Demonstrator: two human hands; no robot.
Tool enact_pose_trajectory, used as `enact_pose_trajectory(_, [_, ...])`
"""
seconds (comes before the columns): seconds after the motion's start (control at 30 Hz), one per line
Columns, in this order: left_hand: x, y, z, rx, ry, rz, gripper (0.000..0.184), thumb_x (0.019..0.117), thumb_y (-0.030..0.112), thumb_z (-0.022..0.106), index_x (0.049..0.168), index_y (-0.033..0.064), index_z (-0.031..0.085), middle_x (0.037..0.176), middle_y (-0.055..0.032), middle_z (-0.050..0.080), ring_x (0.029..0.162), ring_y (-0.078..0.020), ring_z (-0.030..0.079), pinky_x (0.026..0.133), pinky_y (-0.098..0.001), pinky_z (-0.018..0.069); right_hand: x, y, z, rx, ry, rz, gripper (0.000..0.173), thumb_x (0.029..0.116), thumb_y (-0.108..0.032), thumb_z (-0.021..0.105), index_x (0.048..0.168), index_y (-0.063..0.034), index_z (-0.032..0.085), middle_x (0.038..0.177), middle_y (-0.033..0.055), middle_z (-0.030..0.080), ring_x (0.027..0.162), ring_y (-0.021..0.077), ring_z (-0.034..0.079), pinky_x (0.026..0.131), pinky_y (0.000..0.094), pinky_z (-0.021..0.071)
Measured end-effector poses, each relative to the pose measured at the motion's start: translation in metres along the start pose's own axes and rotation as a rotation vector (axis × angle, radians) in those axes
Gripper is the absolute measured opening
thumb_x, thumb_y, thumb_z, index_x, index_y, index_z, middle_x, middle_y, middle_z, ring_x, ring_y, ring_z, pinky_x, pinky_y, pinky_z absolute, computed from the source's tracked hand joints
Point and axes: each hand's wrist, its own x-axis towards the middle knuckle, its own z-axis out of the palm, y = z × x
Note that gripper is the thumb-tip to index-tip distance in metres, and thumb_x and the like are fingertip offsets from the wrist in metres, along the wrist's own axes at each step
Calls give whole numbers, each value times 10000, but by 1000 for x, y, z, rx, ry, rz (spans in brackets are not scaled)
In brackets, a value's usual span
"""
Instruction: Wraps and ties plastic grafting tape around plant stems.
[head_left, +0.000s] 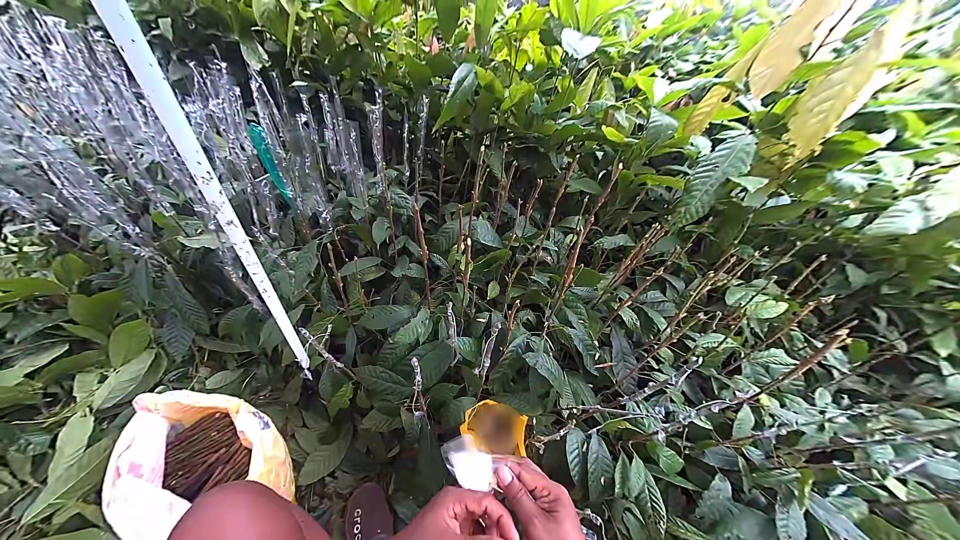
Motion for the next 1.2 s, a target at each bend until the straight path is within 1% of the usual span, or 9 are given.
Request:
enact_pose_trajectory(0.07, [2, -6, 5, -196, 141, 74, 279, 964, 318, 701, 1203, 176, 727, 990, 62, 716, 835, -19, 646, 755, -206, 537, -1, 0, 2, 54, 26, -48, 242, 1034, -89, 551, 1073, -7, 775, 1220, 96, 715, 1165, 120, 649, 990, 287, 543])
enact_pose_trajectory(0.17, [6, 15, 18, -476, 462, -20, 359, 1058, 143, 484, 1401, 59, 544, 1179, -125, 703, 828, -182, 728, 667, -299, 611, 2, -8, -2, 311, 103, -35, 293, 1057, -69, 468, 1144, 21, 733, 1234, 101, 704, 976, 103, 687, 801, 262, 584])
enact_pose_trajectory(0.3, [4, 70, -8, -312, 807, 30, 398, 1013, -19, 258, 1187, 25, 614, 922, -76, 736, 751, -190, 738, 661, -336, 630, 12, -49, -35, 746, 157, 95, 300, 1126, -144, 314, 1069, -114, 607, 1074, 73, 777, 649, 92, 715, 544, 205, 573])
enact_pose_trajectory(0.43, [-19, 125, -75, 182, 904, 201, 338, 950, -33, 316, 1084, 33, 619, 893, -42, 743, 824, -199, 756, 776, -380, 646, 21, -71, -70, 817, 66, -37, 371, 1108, -155, 379, 957, -143, 717, 1001, 67, 783, 841, 125, 756, 751, 256, 626])
enact_pose_trajectory(0.6, [-25, 140, -149, 408, 885, -91, 374, 1042, 65, 471, 1398, -17, 550, 1330, -146, 644, 1193, -209, 652, 1012, -360, 537, 54, -82, -57, 639, 10, -37, 549, 1136, -351, 263, 962, -141, 739, 968, 55, 788, 900, 151, 761, 847, 311, 624])
enact_pose_trajectory(0.67, [-1, 121, -179, 443, 779, -214, 477, 1050, 115, 496, 1512, 11, 444, 1429, -167, 581, 1276, -238, 600, 1074, -396, 490, 70, -87, -41, 586, -34, -51, 377, 1118, -235, 369, 1098, -101, 721, 1071, 68, 774, 1012, 176, 744, 944, 338, 600])
enact_pose_trajectory(0.83, [93, 67, -266, 467, 1018, -314, 627, 1077, 175, 480, 1612, 7, 198, 1355, -255, 580, 1148, -348, 657, 984, -487, 544, 125, -117, 31, 346, -30, -5, 163, 1015, 62, 476, 1070, -28, 600, 1045, 127, 745, 765, 201, 751, 663, 332, 647])
enact_pose_trajectory(1.07, [119, 27, -318, 896, 1082, -213, 388, 1088, 229, 453, 1374, 10, 596, 1356, -314, 567, 1236, -442, 595, 1074, -558, 467, 254, -92, 125, 162, -155, 148, 161, 1022, 10, 546, 1180, 34, 572, 1004, 167, 713, 813, 263, 741, 714, 397, 642])
enact_pose_trajectory(1.2, [95, 1, -329, 824, 990, 35, 356, 1080, 220, 501, 1287, -24, 657, 1102, -199, 729, 1024, -325, 714, 999, -510, 534, 318, -50, 162, 23, -135, 259, 199, 1045, -16, 540, 1230, 56, 547, 989, 177, 691, 784, 256, 733, 699, 387, 638])
